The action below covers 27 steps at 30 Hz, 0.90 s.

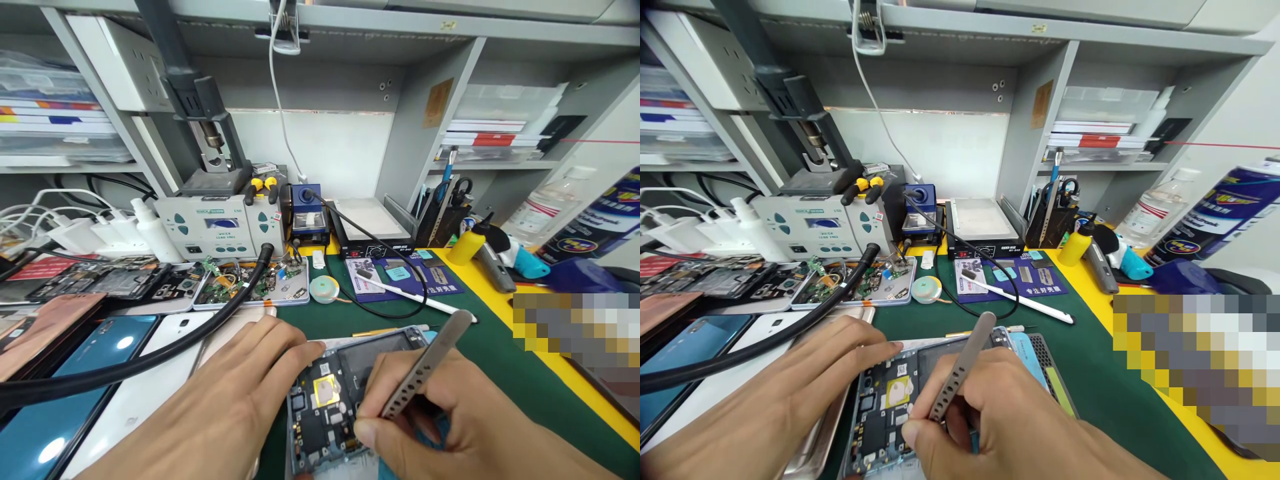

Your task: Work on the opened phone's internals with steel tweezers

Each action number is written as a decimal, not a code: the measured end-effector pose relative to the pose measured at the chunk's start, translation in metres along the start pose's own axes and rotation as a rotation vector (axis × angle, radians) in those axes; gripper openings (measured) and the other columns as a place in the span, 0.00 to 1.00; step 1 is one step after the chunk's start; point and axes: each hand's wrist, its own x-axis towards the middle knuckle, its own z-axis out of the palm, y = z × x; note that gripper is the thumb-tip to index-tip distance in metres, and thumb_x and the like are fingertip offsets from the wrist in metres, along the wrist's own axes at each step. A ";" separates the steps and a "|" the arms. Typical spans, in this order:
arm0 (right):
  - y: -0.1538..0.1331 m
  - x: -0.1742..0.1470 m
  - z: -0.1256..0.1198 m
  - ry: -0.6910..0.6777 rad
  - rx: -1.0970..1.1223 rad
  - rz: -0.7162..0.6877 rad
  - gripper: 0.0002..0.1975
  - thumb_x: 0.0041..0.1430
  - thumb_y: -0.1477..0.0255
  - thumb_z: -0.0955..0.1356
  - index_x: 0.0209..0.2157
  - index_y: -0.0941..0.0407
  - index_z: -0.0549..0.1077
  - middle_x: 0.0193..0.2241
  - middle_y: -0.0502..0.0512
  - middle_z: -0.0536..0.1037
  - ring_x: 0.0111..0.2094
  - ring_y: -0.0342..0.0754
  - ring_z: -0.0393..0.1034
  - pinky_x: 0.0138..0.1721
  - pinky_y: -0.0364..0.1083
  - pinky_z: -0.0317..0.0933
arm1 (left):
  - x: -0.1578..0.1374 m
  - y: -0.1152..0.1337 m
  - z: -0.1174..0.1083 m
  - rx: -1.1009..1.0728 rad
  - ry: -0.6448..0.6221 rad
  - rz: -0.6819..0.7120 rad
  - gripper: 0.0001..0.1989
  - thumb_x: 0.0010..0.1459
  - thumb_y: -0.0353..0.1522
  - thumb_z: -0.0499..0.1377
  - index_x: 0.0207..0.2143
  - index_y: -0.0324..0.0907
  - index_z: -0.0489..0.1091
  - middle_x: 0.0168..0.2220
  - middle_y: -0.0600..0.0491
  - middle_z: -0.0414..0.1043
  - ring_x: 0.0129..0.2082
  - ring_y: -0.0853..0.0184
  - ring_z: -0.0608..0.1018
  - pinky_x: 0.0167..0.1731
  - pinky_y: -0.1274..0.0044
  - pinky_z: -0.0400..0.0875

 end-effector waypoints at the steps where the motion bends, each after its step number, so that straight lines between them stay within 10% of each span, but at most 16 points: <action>1: 0.000 0.000 0.000 -0.017 0.015 0.013 0.07 0.54 0.77 0.71 0.24 0.52 0.78 0.17 0.43 0.73 0.18 0.39 0.63 0.17 0.38 0.52 | -0.002 0.000 0.000 0.002 0.003 0.006 0.41 0.52 0.31 0.66 0.68 0.47 0.58 0.61 0.47 0.68 0.60 0.49 0.73 0.60 0.61 0.71; 10: 0.010 0.003 0.003 -0.056 0.427 0.269 0.07 0.55 0.68 0.73 0.26 0.54 0.74 0.19 0.44 0.66 0.21 0.41 0.59 0.19 0.38 0.52 | 0.007 -0.003 0.004 0.062 0.087 0.023 0.40 0.49 0.35 0.68 0.65 0.47 0.61 0.59 0.46 0.70 0.57 0.50 0.75 0.57 0.62 0.75; 15: 0.027 0.011 0.002 -0.035 0.857 0.257 0.12 0.56 0.64 0.76 0.30 0.56 0.74 0.13 0.44 0.73 0.12 0.36 0.58 0.15 0.36 0.51 | 0.012 0.005 -0.004 0.062 0.094 0.063 0.37 0.48 0.36 0.72 0.60 0.44 0.65 0.52 0.47 0.71 0.50 0.55 0.78 0.47 0.67 0.80; 20: 0.031 0.015 0.007 -0.057 0.957 0.211 0.17 0.57 0.61 0.77 0.26 0.58 0.74 0.12 0.47 0.75 0.11 0.37 0.63 0.13 0.34 0.55 | 0.018 0.012 0.001 -0.066 0.369 0.185 0.15 0.57 0.24 0.64 0.47 0.42 0.70 0.42 0.51 0.71 0.46 0.62 0.73 0.56 0.64 0.70; 27: 0.027 0.016 0.014 -0.040 1.087 0.195 0.18 0.54 0.61 0.78 0.26 0.59 0.74 0.13 0.48 0.76 0.12 0.39 0.67 0.14 0.35 0.64 | 0.024 0.023 0.017 -0.101 0.458 0.178 0.15 0.57 0.22 0.65 0.46 0.41 0.70 0.37 0.52 0.71 0.43 0.63 0.71 0.55 0.62 0.66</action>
